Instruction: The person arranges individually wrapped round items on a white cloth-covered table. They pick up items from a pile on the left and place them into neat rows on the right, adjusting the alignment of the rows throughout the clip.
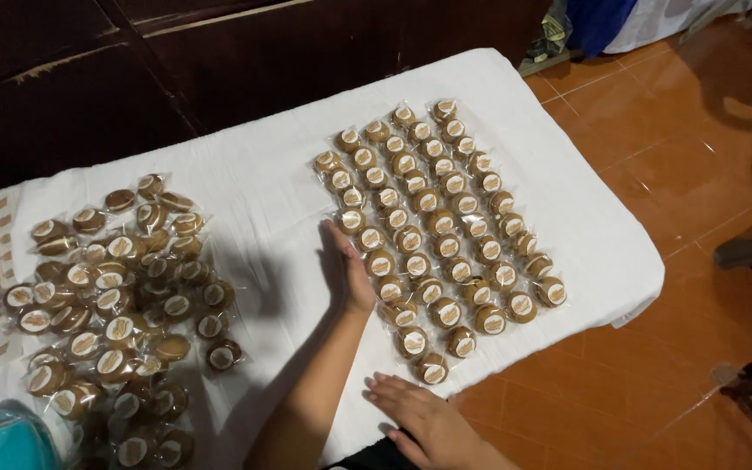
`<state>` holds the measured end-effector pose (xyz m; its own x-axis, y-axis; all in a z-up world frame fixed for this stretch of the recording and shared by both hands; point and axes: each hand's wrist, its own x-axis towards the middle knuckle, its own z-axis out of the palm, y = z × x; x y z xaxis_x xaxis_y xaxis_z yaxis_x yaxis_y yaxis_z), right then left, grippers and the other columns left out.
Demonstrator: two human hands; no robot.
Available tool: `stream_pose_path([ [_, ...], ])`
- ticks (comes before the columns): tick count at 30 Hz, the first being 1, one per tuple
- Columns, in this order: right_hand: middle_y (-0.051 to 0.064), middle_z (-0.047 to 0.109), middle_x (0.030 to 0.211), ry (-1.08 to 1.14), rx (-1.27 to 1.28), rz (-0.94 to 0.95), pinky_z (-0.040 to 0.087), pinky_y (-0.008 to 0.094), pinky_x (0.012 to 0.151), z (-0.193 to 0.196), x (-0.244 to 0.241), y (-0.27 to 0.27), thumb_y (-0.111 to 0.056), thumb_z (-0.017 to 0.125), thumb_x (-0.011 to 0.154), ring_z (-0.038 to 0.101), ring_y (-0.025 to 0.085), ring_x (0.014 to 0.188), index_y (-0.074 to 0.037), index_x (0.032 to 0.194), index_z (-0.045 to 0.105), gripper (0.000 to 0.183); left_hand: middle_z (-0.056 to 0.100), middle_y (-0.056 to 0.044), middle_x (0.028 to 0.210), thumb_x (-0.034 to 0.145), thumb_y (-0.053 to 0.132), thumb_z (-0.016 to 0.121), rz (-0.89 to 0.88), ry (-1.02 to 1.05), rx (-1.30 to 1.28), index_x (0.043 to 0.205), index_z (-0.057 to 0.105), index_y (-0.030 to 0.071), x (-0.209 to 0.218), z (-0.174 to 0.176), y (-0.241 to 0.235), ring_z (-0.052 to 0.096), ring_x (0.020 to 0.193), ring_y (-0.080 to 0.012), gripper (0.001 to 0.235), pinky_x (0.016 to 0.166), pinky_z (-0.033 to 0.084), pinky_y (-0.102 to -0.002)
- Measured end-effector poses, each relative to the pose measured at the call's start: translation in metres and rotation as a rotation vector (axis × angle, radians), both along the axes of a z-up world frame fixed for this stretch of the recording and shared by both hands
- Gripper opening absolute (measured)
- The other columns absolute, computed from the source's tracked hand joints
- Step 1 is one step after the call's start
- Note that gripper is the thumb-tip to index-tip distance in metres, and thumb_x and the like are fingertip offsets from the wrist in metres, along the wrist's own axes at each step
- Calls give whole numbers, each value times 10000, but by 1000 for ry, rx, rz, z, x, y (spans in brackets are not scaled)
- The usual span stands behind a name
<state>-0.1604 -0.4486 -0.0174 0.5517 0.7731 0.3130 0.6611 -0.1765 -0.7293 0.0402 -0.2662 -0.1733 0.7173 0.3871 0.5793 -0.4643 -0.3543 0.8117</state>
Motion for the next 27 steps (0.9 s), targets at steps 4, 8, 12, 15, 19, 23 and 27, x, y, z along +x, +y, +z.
stream_pose_path([
  [4,221,524,1505,-16,0,-11,367,477,1190,7,6,0,-180,453,1073,468,382,1436,47,1442,486,434,48,-129,1730,1128,369,231,29,99,6,1624,117,-14,2,2,-2,45,1617,-249,637,1339,39,-399],
  [8,226,595,1425,-20,64,2,442,470,1152,17,11,-1,-157,449,1071,550,390,1369,52,1375,552,383,104,-152,1730,1106,442,239,97,169,23,1634,157,22,-11,16,9,91,1617,-283,680,1321,34,-446],
  [12,188,686,1266,-170,216,6,569,497,1036,11,5,-13,-123,420,1067,663,415,1212,81,1191,630,318,61,-203,1717,1106,431,316,49,171,-160,1611,141,-33,-19,32,26,63,1606,-307,708,1318,56,-439],
  [15,203,668,1058,-426,228,-157,588,519,836,-33,-4,-33,-153,502,1035,684,376,951,25,1018,645,229,-77,-183,1718,1077,493,251,33,381,-103,1620,24,-7,-29,58,38,-70,1604,-296,773,1299,-20,-433],
  [19,177,429,1463,-678,11,-653,360,558,1101,-57,6,-41,-569,807,850,407,361,1356,-225,1353,535,667,-104,-237,1705,1074,435,316,-5,384,-63,1611,-37,-13,-27,84,40,-76,1602,-324,782,1298,-24,-429],
  [23,139,156,1715,-755,-144,-585,63,631,1300,-37,34,-34,-741,717,909,68,390,1606,-341,1593,359,870,-142,-220,1700,1066,410,383,-70,400,4,1608,-46,-26,-2,96,42,-90,1601,-294,817,1298,-36,-390],
  [27,142,165,1701,-813,-290,-470,-27,624,1273,-20,47,-25,-775,550,984,32,412,1581,-346,1612,332,791,-114,-232,1707,1099,404,396,-68,362,126,1639,41,57,51,80,57,-147,1592,-347,733,1293,-27,-494],
])
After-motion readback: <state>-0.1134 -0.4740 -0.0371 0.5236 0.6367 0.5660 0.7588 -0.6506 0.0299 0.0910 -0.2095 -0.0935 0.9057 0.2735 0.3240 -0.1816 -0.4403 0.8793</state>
